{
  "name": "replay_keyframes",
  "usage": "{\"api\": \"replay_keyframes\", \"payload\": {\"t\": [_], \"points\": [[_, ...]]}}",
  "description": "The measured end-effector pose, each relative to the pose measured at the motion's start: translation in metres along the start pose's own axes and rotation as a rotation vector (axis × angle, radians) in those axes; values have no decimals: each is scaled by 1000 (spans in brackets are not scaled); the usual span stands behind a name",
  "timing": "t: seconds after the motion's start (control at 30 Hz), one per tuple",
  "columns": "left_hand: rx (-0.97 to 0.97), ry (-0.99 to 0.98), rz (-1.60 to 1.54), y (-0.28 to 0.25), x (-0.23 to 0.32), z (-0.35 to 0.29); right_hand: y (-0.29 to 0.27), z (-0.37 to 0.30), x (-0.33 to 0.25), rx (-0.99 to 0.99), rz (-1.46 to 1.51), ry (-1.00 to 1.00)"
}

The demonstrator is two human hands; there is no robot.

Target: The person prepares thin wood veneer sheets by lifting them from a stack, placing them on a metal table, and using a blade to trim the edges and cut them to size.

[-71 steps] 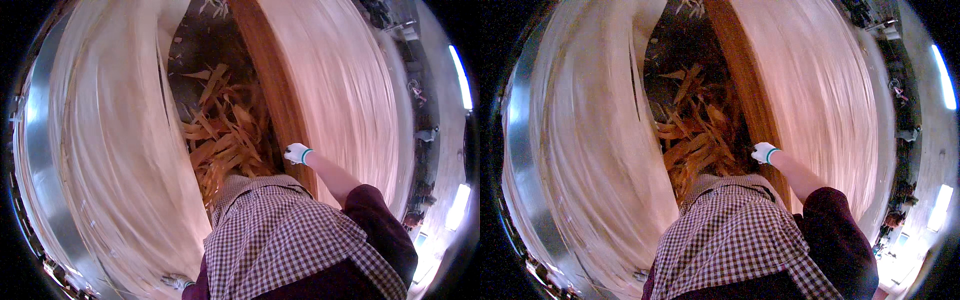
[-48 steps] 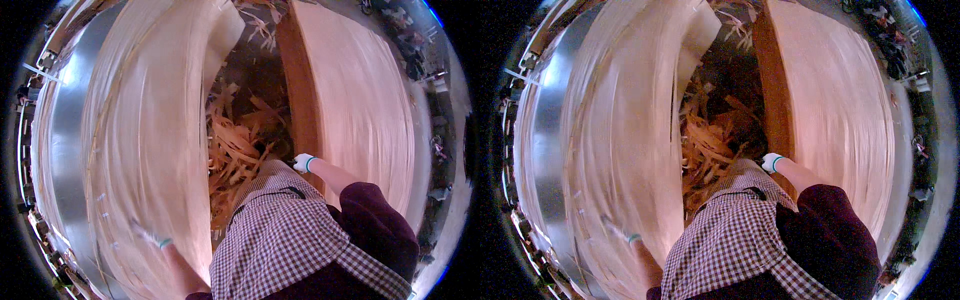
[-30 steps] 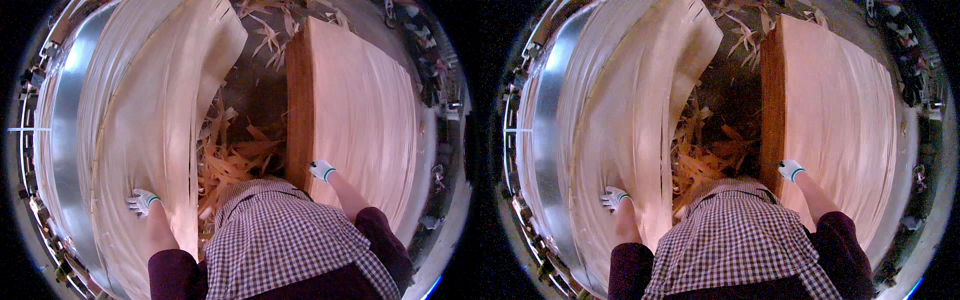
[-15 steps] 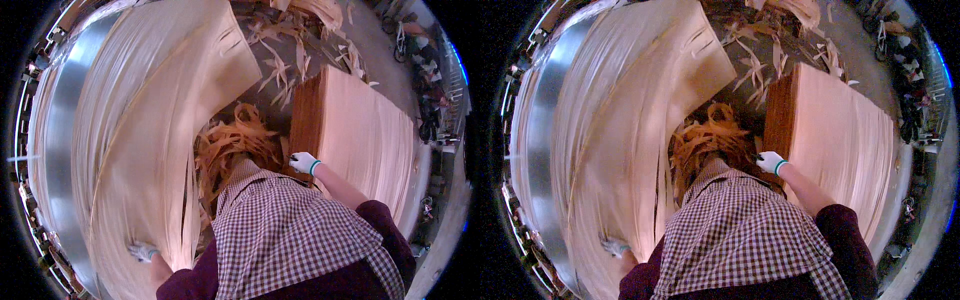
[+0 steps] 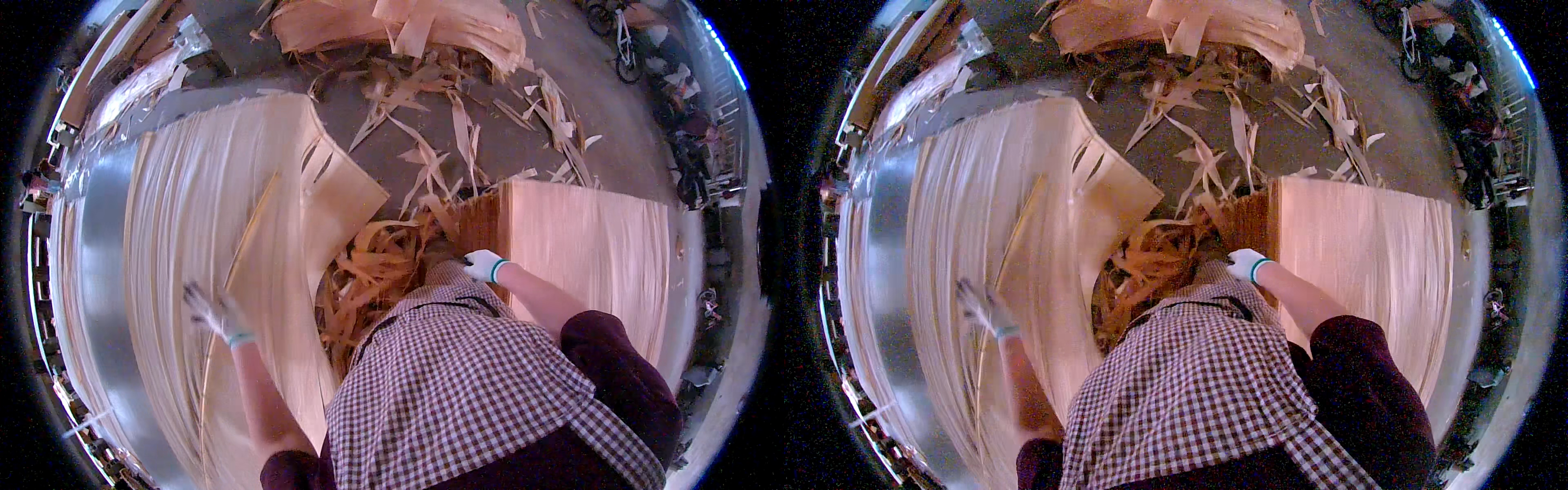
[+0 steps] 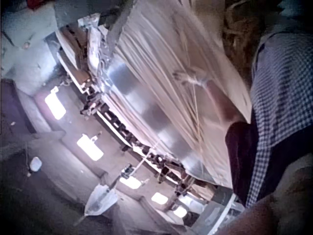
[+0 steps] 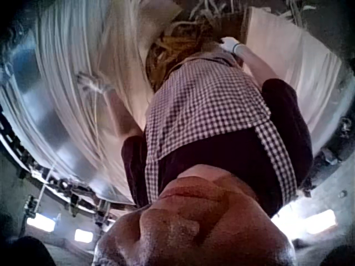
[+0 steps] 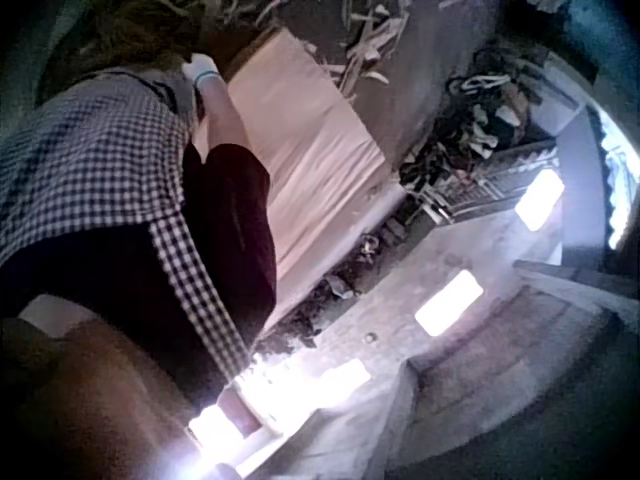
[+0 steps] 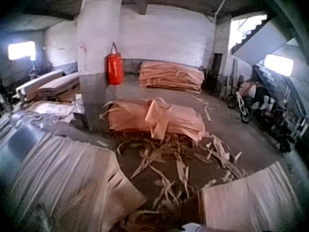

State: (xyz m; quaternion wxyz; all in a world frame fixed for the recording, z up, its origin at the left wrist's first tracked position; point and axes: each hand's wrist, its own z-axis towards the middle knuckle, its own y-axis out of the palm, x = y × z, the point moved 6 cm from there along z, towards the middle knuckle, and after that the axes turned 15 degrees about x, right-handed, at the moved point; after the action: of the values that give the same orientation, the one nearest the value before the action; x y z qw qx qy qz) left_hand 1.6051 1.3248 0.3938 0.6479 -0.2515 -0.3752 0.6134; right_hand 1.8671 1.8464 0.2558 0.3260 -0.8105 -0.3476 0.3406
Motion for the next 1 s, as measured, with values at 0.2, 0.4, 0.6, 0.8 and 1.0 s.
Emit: {"api": "replay_keyframes", "payload": {"t": [0.2, 0.4, 0.6, 0.8, 1.0], "points": [[-14, -426, -41, 140, 129, 94, -73, 120, 10, -75, 51, -66], [-339, -835, 416, 210, 111, 63, -192, 229, 81, -65, 148, 153], [-356, -918, 594, 208, 146, 74, -288, 322, 191, 107, 302, 327], [-378, -903, 620, 205, 131, 67, -340, 364, 178, 42, 276, 531], [-428, -927, 624, 214, 125, 73, -366, 420, 132, -27, 278, 199]]}}
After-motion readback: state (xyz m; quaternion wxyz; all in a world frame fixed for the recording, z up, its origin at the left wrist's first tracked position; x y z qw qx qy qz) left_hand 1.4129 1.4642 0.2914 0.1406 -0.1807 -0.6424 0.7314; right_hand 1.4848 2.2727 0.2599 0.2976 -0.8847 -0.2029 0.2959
